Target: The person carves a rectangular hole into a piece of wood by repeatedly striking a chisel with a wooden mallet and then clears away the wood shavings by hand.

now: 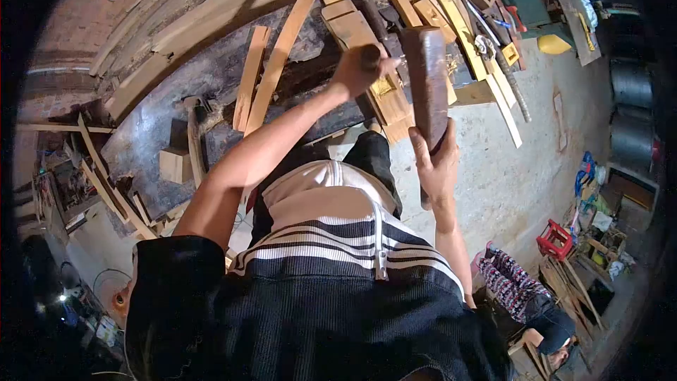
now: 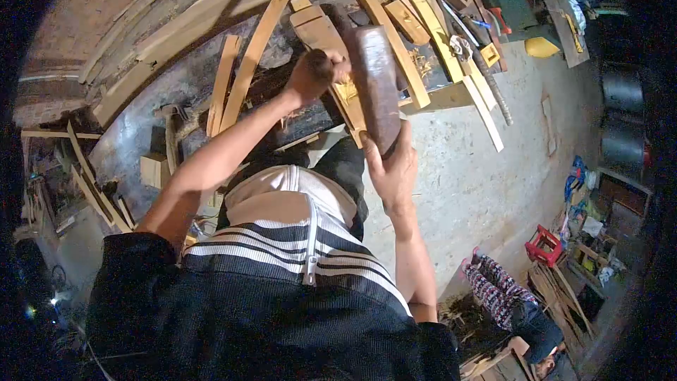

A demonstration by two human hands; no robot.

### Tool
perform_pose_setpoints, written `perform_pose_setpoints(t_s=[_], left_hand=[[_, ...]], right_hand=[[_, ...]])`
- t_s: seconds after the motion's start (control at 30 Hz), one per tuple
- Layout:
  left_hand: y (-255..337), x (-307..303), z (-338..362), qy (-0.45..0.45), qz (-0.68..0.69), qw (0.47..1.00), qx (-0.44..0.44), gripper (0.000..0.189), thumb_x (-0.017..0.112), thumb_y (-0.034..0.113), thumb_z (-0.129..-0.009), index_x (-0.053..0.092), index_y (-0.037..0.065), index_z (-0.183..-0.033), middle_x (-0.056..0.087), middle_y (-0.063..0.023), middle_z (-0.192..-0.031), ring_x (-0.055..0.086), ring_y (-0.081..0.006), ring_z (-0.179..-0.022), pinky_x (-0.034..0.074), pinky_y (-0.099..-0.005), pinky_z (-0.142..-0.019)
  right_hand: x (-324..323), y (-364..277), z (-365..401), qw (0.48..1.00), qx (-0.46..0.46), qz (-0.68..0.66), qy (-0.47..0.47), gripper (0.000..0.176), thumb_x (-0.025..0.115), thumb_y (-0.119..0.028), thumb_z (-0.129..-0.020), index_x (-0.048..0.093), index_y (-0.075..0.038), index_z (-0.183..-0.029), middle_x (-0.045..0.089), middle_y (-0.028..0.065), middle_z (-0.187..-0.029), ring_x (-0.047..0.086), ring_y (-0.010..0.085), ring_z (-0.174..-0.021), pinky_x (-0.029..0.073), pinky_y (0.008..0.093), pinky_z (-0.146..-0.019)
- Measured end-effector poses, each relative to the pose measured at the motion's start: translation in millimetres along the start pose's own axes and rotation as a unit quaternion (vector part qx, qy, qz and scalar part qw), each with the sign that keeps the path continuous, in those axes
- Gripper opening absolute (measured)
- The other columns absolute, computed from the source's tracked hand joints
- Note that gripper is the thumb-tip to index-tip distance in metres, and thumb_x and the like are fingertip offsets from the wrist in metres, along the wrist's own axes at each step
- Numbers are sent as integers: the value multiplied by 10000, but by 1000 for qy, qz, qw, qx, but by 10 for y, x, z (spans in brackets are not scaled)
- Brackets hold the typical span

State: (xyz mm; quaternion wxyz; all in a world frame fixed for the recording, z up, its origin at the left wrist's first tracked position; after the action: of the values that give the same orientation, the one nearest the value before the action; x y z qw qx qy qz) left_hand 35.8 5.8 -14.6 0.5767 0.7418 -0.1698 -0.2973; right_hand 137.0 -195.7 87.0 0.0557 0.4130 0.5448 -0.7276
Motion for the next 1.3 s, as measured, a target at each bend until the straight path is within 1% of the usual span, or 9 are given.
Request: perform_pose_setpoints(t_s=[0.07,0.37,0.57,0.63,0.7,0.77,0.97,1.07,1.3], left_hand=[[-15,21,-62,52,165,985,13,266,736,124,-888,585,14,-699,590,21,-669,534,-59,-644,453,-236,-589],[176,79,106,-34,15,999,-5,303,719,263,-891,587,15,-777,562,-69,-635,515,-87,-595,445,-316,-569],[16,309,272,-99,129,985,61,144,712,109,-836,628,22,-915,619,-100,-815,590,-143,-809,476,-334,-756],[7,364,282,-116,266,955,62,197,695,50,-807,667,29,-1001,712,-103,-966,659,-152,-963,506,-340,-882],[1,307,266,-29,16,981,191,226,642,4,-807,658,-1,-1032,712,-74,-1013,633,-110,-1011,504,-299,-899],[-131,296,321,-82,273,957,42,235,637,12,-820,655,-14,-1053,712,-81,-993,634,-89,-972,503,-275,-865],[165,180,237,3,5,989,147,132,632,90,-831,668,0,-921,722,-121,-840,691,-156,-813,528,-344,-740],[-146,129,-44,-22,53,997,-44,285,650,301,-871,678,19,-840,692,-126,-710,685,-215,-677,520,-367,-645],[-51,31,-106,21,118,992,-32,256,774,250,-862,626,75,-748,653,4,-737,584,-77,-683,477,-255,-628]], right_hand=[[-28,67,-13,998,34,-54,18,411,719,-299,-867,518,19,-1032,662,212,-709,680,367,-656,505,395,-615],[-86,-143,57,989,16,-139,42,366,738,-191,-845,500,17,-1030,642,169,-707,609,182,-644,490,336,-608],[-67,-287,43,978,-197,-14,69,476,755,-228,-807,492,5,-1129,666,224,-739,702,367,-674,535,399,-597],[39,-139,-10,987,-95,123,-37,491,726,-323,-827,508,-15,-1141,644,228,-677,675,395,-626,524,439,-560],[26,-154,16,989,-86,112,-38,485,740,-299,-821,507,-18,-1140,653,226,-702,680,391,-635,524,437,-561],[4,-236,87,994,-101,22,21,468,750,-268,-816,508,-23,-1133,659,226,-721,681,389,-637,525,435,-564],[59,-127,-76,994,-27,87,-58,455,726,-299,-839,488,-12,-1101,625,254,-669,649,445,-631,503,454,-536],[105,20,-136,996,-67,38,34,441,707,-313,-864,466,-5,-1066,619,257,-643,640,460,-623,484,467,-520],[-35,177,-50,995,53,-71,43,432,724,-323,-865,530,24,-1034,657,183,-691,653,268,-609,493,381,-583]])
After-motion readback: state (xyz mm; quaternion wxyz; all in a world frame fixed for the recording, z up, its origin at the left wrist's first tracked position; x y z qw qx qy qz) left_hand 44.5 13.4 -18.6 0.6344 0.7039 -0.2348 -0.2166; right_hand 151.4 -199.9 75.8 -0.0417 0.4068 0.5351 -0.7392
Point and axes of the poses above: each hand's wrist, its own z-axis away from the middle knuckle, its own x-axis out of the palm, y = z × x, the point moved 2 cm from there along -z, towards the middle knuckle
